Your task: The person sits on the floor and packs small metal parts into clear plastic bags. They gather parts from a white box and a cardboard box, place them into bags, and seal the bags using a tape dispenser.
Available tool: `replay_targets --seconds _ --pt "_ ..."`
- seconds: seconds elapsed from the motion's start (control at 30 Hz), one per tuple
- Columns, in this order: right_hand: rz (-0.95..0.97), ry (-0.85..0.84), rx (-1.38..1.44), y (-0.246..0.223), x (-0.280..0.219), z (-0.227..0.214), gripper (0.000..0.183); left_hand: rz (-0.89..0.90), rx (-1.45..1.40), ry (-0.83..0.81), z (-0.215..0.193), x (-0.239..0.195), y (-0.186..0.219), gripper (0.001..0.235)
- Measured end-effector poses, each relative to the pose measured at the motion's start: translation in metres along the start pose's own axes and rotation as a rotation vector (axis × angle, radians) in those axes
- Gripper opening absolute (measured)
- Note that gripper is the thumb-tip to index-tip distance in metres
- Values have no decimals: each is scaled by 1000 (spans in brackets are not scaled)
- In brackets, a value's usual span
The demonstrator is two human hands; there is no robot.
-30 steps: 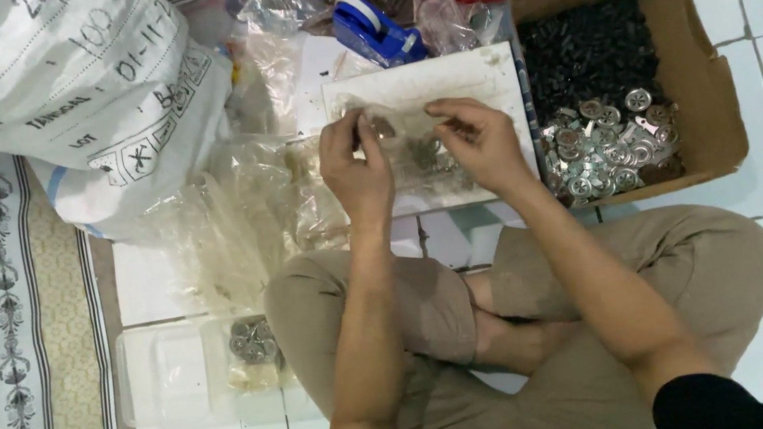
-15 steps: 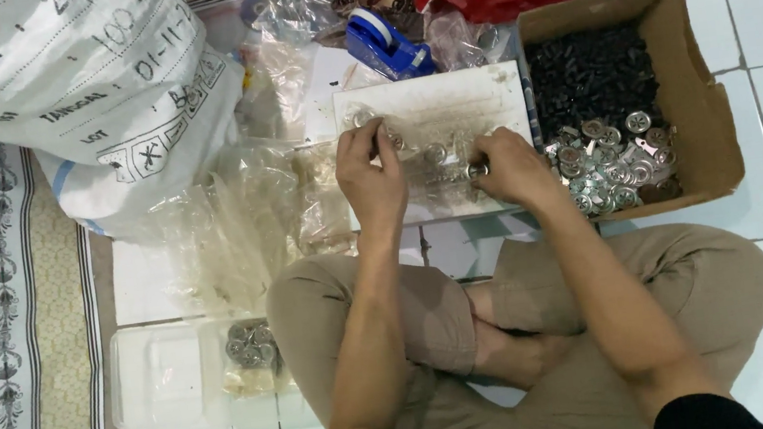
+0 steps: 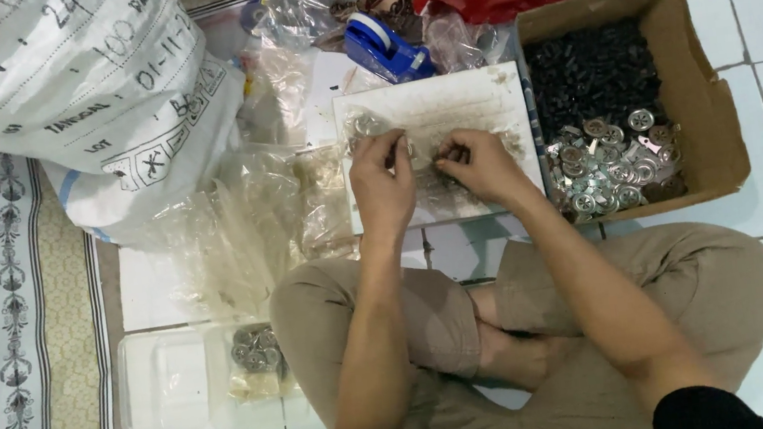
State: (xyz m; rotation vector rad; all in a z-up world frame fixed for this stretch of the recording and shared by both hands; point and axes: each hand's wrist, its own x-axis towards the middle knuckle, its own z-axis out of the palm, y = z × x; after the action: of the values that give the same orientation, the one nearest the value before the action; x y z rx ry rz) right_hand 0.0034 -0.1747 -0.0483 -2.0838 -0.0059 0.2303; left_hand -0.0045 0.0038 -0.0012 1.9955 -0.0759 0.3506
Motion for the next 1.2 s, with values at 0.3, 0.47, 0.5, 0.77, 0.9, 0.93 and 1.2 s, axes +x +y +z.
replay_targets --seconds 0.3,0.47,0.5,0.77,0.9,0.93,1.2 --pt "-17 -35 -395 -7 5 6 45 -70 -2 -53 1 1 9 18" --pt "-28 -16 -334 2 0 8 40 -90 9 -91 1 0 11 20" --pt "-26 2 -341 4 0 8 33 -95 16 -92 1 1 10 19" --pt "-188 186 7 -23 -11 15 17 -15 18 -74 6 -1 4 20" --pt "-238 168 21 -31 -18 29 37 74 157 -94 7 -7 6 18" --pt "-239 167 24 -28 -14 30 37 73 160 -94 5 -4 6 18" --pt "-303 336 -163 19 -3 33 20 144 110 -204 5 -9 19 15"
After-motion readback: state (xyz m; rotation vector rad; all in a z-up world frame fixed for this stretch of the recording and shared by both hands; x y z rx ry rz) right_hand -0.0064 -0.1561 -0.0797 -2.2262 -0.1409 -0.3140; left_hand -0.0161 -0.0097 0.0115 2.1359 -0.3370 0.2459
